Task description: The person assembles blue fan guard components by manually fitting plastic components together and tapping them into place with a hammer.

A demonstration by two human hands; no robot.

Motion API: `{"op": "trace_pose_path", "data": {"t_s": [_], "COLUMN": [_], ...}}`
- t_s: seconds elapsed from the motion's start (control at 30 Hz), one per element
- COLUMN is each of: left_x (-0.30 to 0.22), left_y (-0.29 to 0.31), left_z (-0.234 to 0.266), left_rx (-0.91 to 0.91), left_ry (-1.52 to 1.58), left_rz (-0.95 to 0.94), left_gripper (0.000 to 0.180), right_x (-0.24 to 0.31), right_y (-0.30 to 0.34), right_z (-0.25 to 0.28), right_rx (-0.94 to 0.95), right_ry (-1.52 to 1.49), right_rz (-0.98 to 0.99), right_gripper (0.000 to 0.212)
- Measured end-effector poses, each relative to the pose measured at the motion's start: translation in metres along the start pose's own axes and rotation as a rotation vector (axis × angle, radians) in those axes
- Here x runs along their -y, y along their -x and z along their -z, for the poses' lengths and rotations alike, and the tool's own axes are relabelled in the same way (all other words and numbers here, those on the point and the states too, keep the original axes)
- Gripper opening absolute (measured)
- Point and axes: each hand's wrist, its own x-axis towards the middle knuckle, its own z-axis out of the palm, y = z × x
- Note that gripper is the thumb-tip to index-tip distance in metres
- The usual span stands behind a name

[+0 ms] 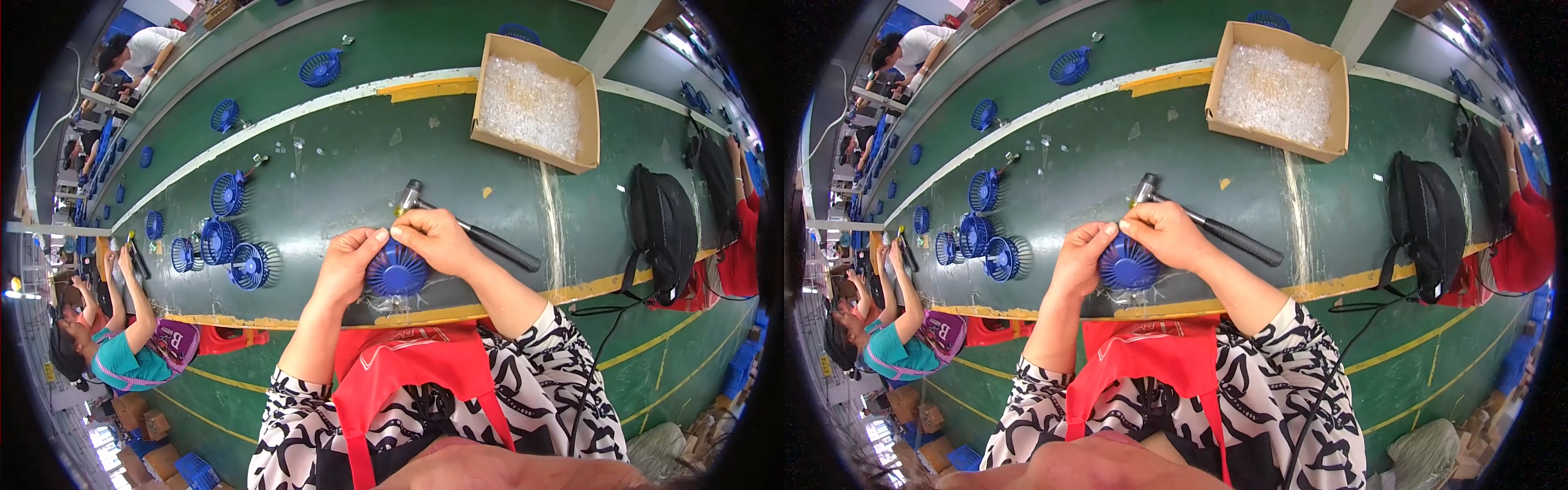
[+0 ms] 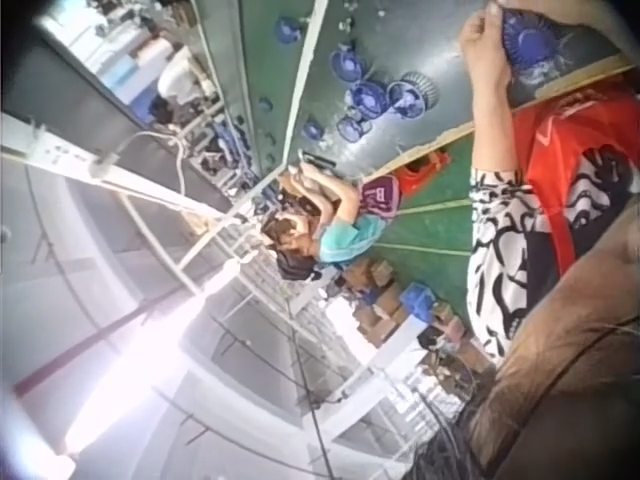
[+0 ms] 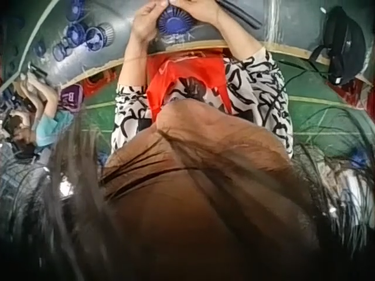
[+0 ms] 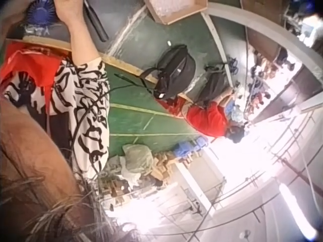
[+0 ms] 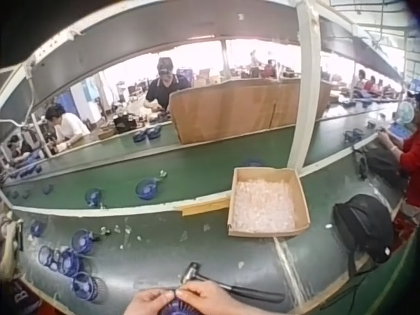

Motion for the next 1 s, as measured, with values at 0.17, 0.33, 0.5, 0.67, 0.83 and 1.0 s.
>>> {"op": "trace_pose_path", "data": {"t_s": [0.17,0.33,0.5,0.67,0.83,1.0], "left_x": [-0.07,-0.111,-0.125,-0.108,-0.1,-0.107], "left_y": [-0.028,-0.114,-0.194,-0.261,-0.281,-0.224], "left_z": [0.006,-0.015,-0.055,-0.036,-0.005,-0.013], "left_rx": [-0.133,-0.297,-0.168,-0.462,-0.482,-0.51], "left_ry": [-0.263,-0.872,-1.027,-1.285,-1.249,-1.123], "left_rz": [-0.175,-0.751,-1.082,-0.877,-0.762,-0.852], "left_gripper": [0.015,0.027,0.043,0.057,0.037,0.033], "right_x": [0.005,0.003,-0.005,-0.01,-0.009,-0.01], "right_y": [-0.003,-0.001,-0.001,-0.004,-0.006,-0.005], "right_z": [-0.008,-0.008,-0.009,-0.011,-0.014,-0.012], "right_rx": [-0.091,-0.038,-0.069,-0.086,-0.089,-0.089], "right_ry": [0.081,0.294,0.352,0.404,0.399,0.352], "right_rz": [0.061,0.138,0.255,0.319,0.365,0.355], "right_gripper": [0.039,0.03,0.023,0.017,0.015,0.013]}}
